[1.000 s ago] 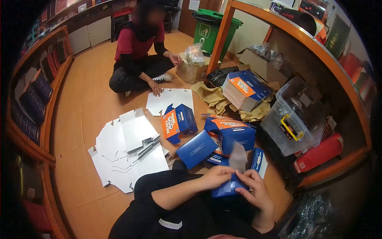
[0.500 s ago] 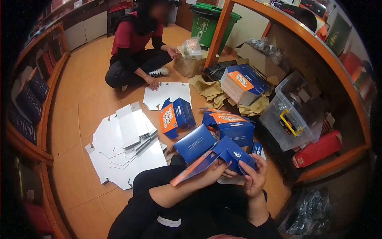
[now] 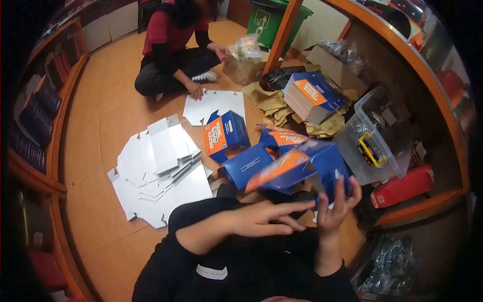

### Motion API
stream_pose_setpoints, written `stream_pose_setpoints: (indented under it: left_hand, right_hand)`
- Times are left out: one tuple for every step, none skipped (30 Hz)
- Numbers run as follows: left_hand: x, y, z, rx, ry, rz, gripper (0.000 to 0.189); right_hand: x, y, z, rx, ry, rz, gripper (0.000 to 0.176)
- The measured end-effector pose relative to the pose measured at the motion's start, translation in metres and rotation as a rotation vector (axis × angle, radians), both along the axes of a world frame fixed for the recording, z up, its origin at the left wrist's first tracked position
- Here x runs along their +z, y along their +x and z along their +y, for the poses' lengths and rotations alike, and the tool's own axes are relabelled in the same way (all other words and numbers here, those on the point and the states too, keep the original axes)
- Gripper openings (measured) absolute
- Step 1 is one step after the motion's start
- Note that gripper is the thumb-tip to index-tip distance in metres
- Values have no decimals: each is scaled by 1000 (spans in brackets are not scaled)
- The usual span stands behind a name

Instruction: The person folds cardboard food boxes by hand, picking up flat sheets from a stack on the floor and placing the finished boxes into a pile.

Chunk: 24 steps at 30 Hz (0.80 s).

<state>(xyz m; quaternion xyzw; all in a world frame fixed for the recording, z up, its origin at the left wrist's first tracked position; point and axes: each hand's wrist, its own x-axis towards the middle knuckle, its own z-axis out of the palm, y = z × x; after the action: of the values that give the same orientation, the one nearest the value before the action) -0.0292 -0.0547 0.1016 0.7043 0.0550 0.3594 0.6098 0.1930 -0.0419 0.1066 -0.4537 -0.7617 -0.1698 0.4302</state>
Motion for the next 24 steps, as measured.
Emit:
stream_pose_setpoints:
  left_hand:
    - [0,-19,3,-111,-55,86,54]
    - [3,-40,8,-88,5,190,49]
    - [-11,-58,12,-17,-60,216,50]
    - [-26,-73,16,203,-113,156,43]
    - [-46,-96,28,370,-244,261,39]
    - [-76,-118,44,693,-171,396,40]
    - [-124,-148,60,982,-100,598,46]
    - [-143,-170,62,1219,-41,941,52]
    - [-175,-194,64,1287,-2,1085,52]
    - [-210,-217,64,1326,81,1208,50]
    - [-245,-240,64,1365,162,1333,48]
    - [-267,-256,61,1374,283,1434,44]
    - [-271,-265,60,1270,126,1548,39]
    - [-272,-270,60,1164,-35,1650,34]
    - [-276,-274,60,1186,-48,1636,29]
    - [-278,-274,60,1209,-66,1620,25]
    - [-279,-276,62,1239,-15,1631,22]
    - [-271,-273,62,1265,32,1642,19]
    - [-264,-271,62,1287,77,1655,17]
    - [-255,-271,62,1322,58,1638,15]
    - [-231,-266,62,1355,37,1622,13]
    - [-218,-264,60,1389,14,1607,12]
    - [-239,-282,64,1453,65,1523,13]
    - [-231,-288,62,1434,13,1433,15]
  right_hand:
    - [4,0,3,-12,11,10,57]
    - [7,0,4,-23,27,23,64]
    - [7,7,-1,-53,-36,-43,72]
    - [3,13,-4,-17,-66,-58,72]
    - [-3,19,-8,15,-95,-73,73]
    - [-8,24,-12,45,-124,-89,73]
    - [-12,28,-16,53,-162,-78,72]
    - [-13,31,-18,57,-183,-64,72]
    - [-14,34,-20,60,-200,-47,72]
    - [-14,37,-21,61,-216,-28,72]
    - [-13,39,-21,64,-204,-27,73]
    - [-10,41,-22,59,-207,-37,74]
    - [-7,42,-23,55,-207,-47,74]
    - [-4,42,-23,54,-204,-60,74]
    - [0,42,-23,72,-192,-53,74]
    - [3,42,-23,92,-181,-50,74]
    - [6,42,-23,112,-172,-48,73]
    - [9,44,-22,109,-171,-54,73]
    - [11,46,-22,105,-174,-61,73]
    - [12,47,-23,102,-182,-68,72]
    - [12,49,-23,110,-178,-56,72]
    - [13,49,-23,120,-175,-45,71]
    - [14,50,-23,131,-172,-34,71]
    - [14,50,-23,143,-169,-24,70]
